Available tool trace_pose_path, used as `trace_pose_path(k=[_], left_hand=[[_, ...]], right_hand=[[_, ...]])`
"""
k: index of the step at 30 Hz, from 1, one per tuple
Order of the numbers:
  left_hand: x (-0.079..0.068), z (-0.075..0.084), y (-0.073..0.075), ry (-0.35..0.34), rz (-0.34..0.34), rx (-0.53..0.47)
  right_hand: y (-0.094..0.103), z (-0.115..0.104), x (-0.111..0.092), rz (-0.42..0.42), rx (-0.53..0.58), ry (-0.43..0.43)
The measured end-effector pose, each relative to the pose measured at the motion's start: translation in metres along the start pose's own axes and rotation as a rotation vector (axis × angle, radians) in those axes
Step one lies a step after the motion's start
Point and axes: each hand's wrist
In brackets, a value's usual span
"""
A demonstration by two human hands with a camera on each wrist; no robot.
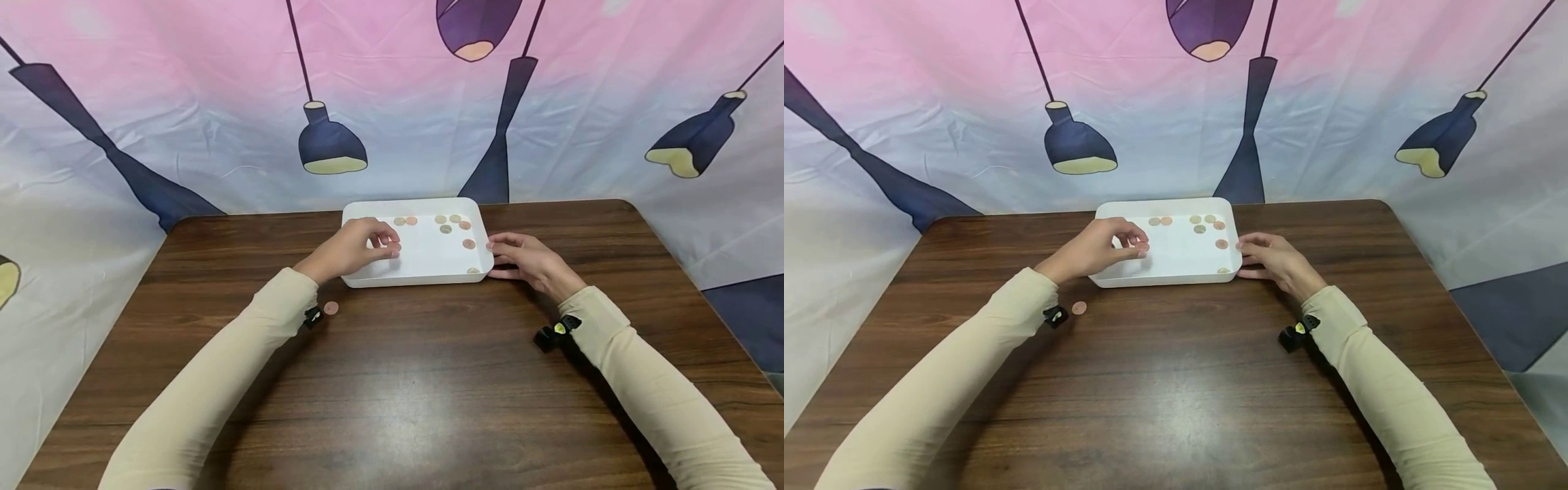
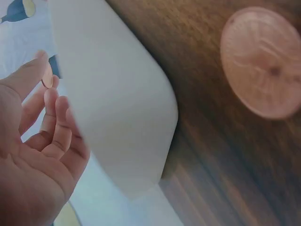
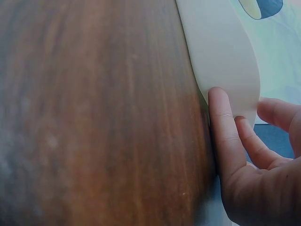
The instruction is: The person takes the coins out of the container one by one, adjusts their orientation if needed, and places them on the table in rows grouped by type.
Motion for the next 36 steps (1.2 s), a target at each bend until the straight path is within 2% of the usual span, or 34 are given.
trace_pose_path(k=[8, 14, 18, 26, 30, 36], left_hand=[[-0.031, 0.008, 0.007, -0.024, 0.074, -0.011], [-0.053, 0.009, 0.006, -0.015, 0.093, -0.022], [-0.066, 0.006, 0.002, 0.010, 0.077, -0.032], [-0.090, 0.008, -0.007, 0.103, 0.043, -0.100], [-0.095, 0.008, -0.011, 0.093, 0.040, -0.050], [-0.095, 0.006, -0.017, 0.095, -0.065, -0.043]], right_hand=[[0.001, 0.000, 0.001, 0.002, 0.003, -0.005], [0.003, 0.001, 0.000, 0.005, 0.005, 0.000], [0.003, 0.001, -0.001, 0.006, 0.010, -0.001], [0.002, 0.001, 0.001, -0.011, 0.010, 0.005], [0.003, 0.000, 0.002, -0.006, 0.014, 0.013], [0.004, 0.001, 0.001, -0.010, 0.010, 0.006]])
Point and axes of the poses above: each hand's wrist, its own x-axis towards the middle knuckle, its own y-axis out of the back of the hand, z = x × y, and after that the axes turned 5 degrees about -z, right-handed
